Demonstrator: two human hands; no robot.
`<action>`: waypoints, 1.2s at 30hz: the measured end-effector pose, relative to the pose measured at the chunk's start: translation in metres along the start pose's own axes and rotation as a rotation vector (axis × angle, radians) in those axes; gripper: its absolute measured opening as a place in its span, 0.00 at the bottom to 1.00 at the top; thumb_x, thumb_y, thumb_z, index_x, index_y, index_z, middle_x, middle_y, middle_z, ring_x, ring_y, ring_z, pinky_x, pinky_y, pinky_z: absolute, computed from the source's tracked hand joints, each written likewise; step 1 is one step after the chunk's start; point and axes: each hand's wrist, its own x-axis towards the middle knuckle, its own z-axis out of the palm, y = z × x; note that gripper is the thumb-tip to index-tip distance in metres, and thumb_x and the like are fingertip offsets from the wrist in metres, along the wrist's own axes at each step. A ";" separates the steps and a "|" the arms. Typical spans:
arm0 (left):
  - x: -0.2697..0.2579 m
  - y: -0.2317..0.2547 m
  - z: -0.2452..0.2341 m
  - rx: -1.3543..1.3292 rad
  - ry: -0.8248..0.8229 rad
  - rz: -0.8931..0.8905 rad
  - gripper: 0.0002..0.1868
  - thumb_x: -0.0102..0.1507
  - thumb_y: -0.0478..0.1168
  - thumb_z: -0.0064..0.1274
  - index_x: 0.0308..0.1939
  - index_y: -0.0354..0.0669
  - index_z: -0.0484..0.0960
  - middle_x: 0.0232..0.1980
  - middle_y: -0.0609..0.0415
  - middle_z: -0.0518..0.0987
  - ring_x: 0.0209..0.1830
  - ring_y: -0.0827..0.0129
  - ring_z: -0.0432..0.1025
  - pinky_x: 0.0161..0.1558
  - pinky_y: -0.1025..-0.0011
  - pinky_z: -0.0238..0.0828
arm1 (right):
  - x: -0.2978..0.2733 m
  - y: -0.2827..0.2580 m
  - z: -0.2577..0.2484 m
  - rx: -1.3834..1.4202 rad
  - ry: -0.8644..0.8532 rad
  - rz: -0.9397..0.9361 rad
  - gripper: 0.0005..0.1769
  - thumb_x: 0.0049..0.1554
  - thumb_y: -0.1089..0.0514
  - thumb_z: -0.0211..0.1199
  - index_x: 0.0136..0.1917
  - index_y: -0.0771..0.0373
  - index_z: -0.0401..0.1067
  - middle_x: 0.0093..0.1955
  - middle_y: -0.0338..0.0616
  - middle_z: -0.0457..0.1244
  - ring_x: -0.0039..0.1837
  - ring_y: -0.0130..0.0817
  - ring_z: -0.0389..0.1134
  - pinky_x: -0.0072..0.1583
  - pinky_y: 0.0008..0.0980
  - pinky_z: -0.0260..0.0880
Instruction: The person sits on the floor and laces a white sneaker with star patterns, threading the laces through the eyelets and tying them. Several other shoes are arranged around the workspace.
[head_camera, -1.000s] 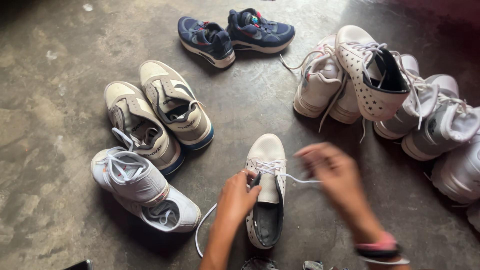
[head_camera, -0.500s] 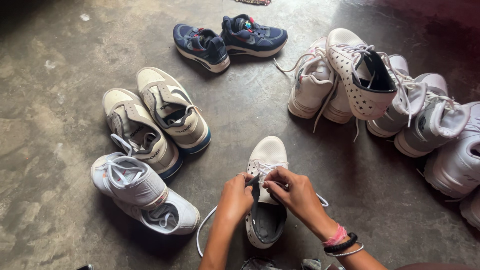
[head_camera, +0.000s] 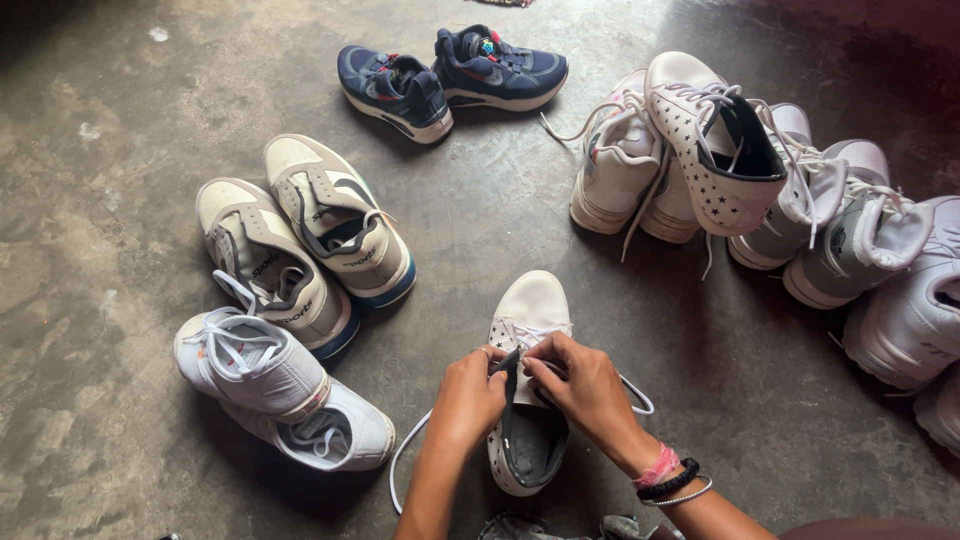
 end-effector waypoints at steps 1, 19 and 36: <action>0.000 0.001 -0.002 -0.014 0.004 0.013 0.14 0.60 0.37 0.54 0.48 0.37 0.82 0.46 0.39 0.84 0.51 0.49 0.79 0.54 0.58 0.72 | 0.000 0.000 0.000 -0.009 -0.004 -0.017 0.09 0.55 0.57 0.68 0.46 0.63 0.77 0.39 0.41 0.74 0.40 0.26 0.77 0.42 0.28 0.75; 0.009 -0.013 0.024 -0.201 0.143 0.018 0.10 0.62 0.42 0.56 0.38 0.36 0.82 0.36 0.44 0.85 0.36 0.58 0.82 0.41 0.63 0.77 | 0.002 0.011 -0.003 0.081 -0.001 -0.032 0.08 0.54 0.59 0.68 0.47 0.64 0.78 0.40 0.41 0.75 0.42 0.29 0.77 0.44 0.28 0.75; 0.004 0.007 -0.085 -0.802 0.625 0.289 0.08 0.77 0.43 0.28 0.50 0.43 0.59 0.41 0.48 0.76 0.39 0.67 0.76 0.49 0.67 0.80 | 0.003 0.022 -0.008 -0.359 0.098 -0.357 0.51 0.47 0.49 0.75 0.76 0.58 0.52 0.62 0.42 0.62 0.68 0.40 0.61 0.69 0.49 0.50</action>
